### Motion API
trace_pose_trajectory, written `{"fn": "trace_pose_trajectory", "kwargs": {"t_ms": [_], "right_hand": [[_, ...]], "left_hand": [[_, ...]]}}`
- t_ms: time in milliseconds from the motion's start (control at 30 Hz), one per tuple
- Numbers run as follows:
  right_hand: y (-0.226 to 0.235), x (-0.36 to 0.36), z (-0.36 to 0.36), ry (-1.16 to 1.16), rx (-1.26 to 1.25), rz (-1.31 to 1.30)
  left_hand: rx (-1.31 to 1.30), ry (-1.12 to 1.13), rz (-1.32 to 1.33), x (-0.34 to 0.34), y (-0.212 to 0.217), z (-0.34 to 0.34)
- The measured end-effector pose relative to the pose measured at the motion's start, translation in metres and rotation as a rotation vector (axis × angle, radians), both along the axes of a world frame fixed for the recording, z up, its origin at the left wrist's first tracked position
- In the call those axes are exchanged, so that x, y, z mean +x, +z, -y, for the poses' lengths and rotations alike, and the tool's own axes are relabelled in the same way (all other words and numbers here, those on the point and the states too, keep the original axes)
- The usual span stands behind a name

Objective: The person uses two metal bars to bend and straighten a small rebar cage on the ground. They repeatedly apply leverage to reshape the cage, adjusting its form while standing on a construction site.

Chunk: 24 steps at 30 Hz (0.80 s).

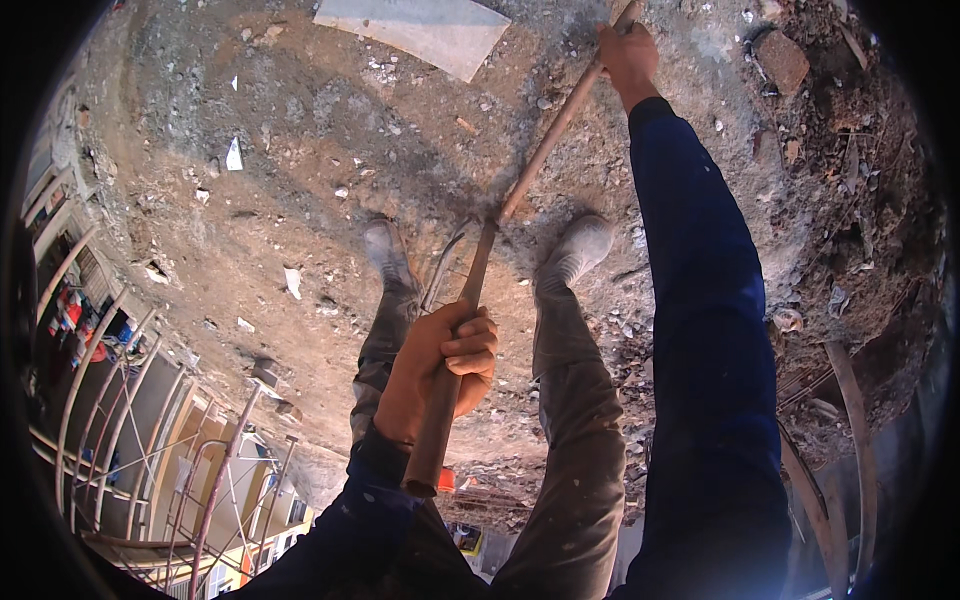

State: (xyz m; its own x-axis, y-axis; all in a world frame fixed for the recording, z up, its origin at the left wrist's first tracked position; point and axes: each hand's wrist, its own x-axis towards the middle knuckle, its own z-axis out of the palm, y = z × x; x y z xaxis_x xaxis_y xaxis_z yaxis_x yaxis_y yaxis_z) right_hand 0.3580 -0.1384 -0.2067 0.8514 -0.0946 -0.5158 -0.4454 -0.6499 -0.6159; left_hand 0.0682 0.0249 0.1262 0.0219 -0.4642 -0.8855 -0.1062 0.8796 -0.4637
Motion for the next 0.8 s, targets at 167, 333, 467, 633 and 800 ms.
{"fn": "trace_pose_trajectory", "kwargs": {"t_ms": [167, 333, 467, 633, 800], "right_hand": [[-0.012, -0.006, -0.002, -0.019, 0.103, -0.095], [-0.021, -0.002, 0.006, -0.041, 0.139, -0.098], [-0.022, 0.004, 0.002, -0.055, 0.161, -0.107], [-0.015, 0.005, 0.003, -0.057, 0.337, -0.092], [-0.009, 0.0, 0.0, -0.06, 0.362, -0.089]], "left_hand": [[-0.007, 0.023, 0.012, -0.003, -0.001, -0.001], [-0.019, -0.01, -0.007, 0.001, -0.002, -0.001], [-0.011, -0.024, -0.026, 0.002, -0.001, 0.0], [-0.02, -0.014, -0.02, 0.002, -0.002, -0.001], [-0.001, 0.008, -0.009, 0.0, 0.001, 0.001]]}}
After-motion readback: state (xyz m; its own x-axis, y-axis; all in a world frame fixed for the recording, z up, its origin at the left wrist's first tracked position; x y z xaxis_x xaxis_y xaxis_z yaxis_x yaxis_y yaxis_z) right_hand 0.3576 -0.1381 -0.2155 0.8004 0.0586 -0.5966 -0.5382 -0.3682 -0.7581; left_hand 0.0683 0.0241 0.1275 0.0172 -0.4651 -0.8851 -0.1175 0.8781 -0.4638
